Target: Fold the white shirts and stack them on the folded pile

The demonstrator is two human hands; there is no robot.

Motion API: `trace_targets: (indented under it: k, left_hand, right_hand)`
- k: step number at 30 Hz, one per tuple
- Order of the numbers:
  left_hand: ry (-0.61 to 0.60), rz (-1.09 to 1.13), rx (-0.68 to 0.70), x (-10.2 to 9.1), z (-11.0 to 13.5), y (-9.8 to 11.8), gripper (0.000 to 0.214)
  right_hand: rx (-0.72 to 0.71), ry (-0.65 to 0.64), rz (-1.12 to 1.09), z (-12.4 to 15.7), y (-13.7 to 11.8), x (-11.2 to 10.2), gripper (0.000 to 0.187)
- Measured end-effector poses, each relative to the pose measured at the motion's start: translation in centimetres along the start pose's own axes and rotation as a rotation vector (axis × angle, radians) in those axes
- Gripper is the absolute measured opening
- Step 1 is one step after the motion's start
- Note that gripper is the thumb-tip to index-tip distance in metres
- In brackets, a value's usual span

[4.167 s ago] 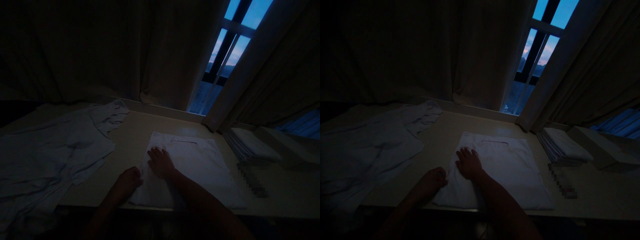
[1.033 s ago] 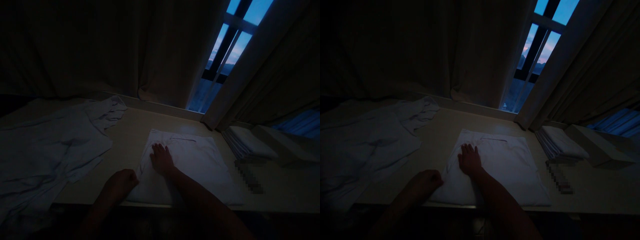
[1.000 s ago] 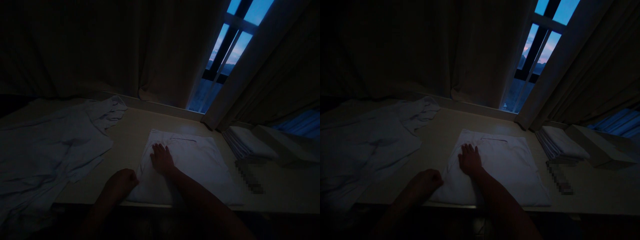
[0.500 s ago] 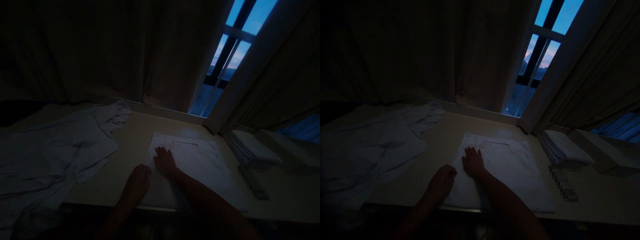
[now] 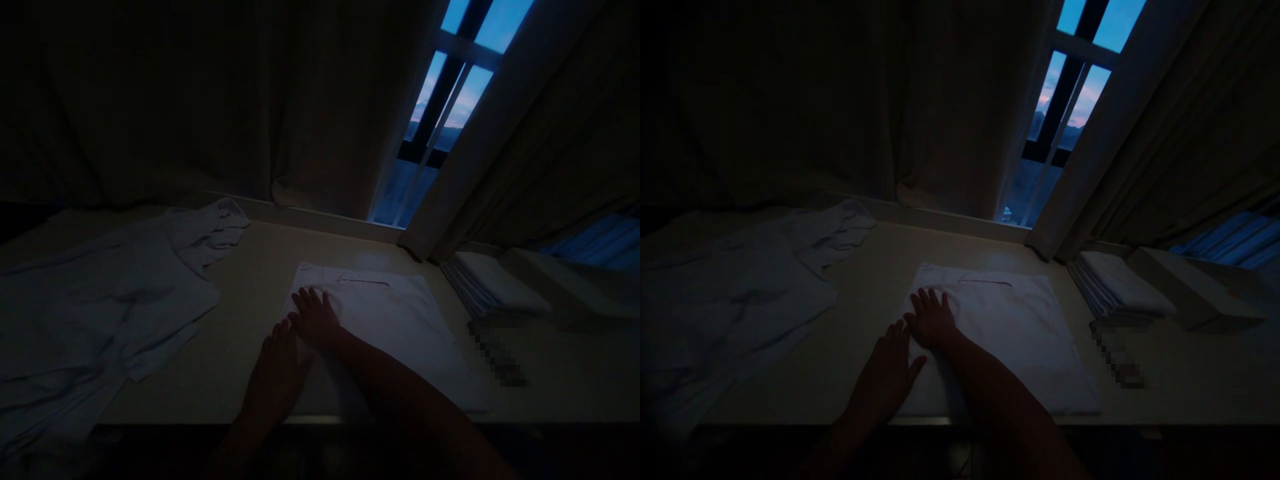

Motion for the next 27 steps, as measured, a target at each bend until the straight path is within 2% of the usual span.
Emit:
trace_targets:
  k: [3,6,8,10,12,15,18,21,24,27]
  left_hand:
    - [0.000,-0.016,-0.001,0.2,-0.1,-0.1,0.076]
    - [-0.040,-0.030,0.006,0.3,-0.2,-0.2,0.075]
    - [-0.088,-0.048,-0.010,-0.1,-0.4,-0.3,0.073]
    - [-0.105,-0.074,-0.026,-1.0,-1.4,0.1,0.071]
    - [-0.082,-0.090,-0.012,-2.1,-3.4,0.7,0.072]
    - [-0.082,-0.084,0.029,-2.7,-8.6,1.4,0.071]
    - [-0.217,-0.072,0.058,-1.3,-14.8,0.6,0.065]
    - [-0.317,-0.095,0.031,0.5,-19.2,-1.2,0.064]
    - [-0.310,-0.109,-0.057,1.5,-20.8,-2.9,0.069]
    - [-0.288,-0.104,-0.103,1.9,-20.7,-3.5,0.070]
  right_hand:
    - [-0.020,0.013,-0.011,0.0,-0.1,-0.7,0.058]
    - [-0.022,0.042,-0.018,0.9,0.3,-2.2,0.059]
    - [0.001,0.069,-0.016,2.7,1.5,-3.5,0.061]
    - [0.048,0.082,-0.016,5.5,3.8,-4.6,0.064]
    - [0.113,0.082,-0.013,8.7,6.8,-5.6,0.064]
    - [0.219,0.055,-0.018,12.8,11.1,-6.3,0.065]
    - [0.279,0.046,-0.049,14.9,13.2,-6.4,0.063]
    - [0.283,0.064,-0.070,15.2,13.4,-6.3,0.062]
    - [0.279,0.067,-0.079,14.9,13.2,-6.2,0.063]
    - [0.282,0.070,-0.083,14.7,13.5,-6.3,0.063]
Point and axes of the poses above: each hand's wrist, its own z-axis away from the middle knuckle, its own x-axis out of the palm, y = z × x, the point moved 5 cm from there along -z, towards the middle knuckle, and after that the axes turned 1 degree about x, right-handed, at the moved point
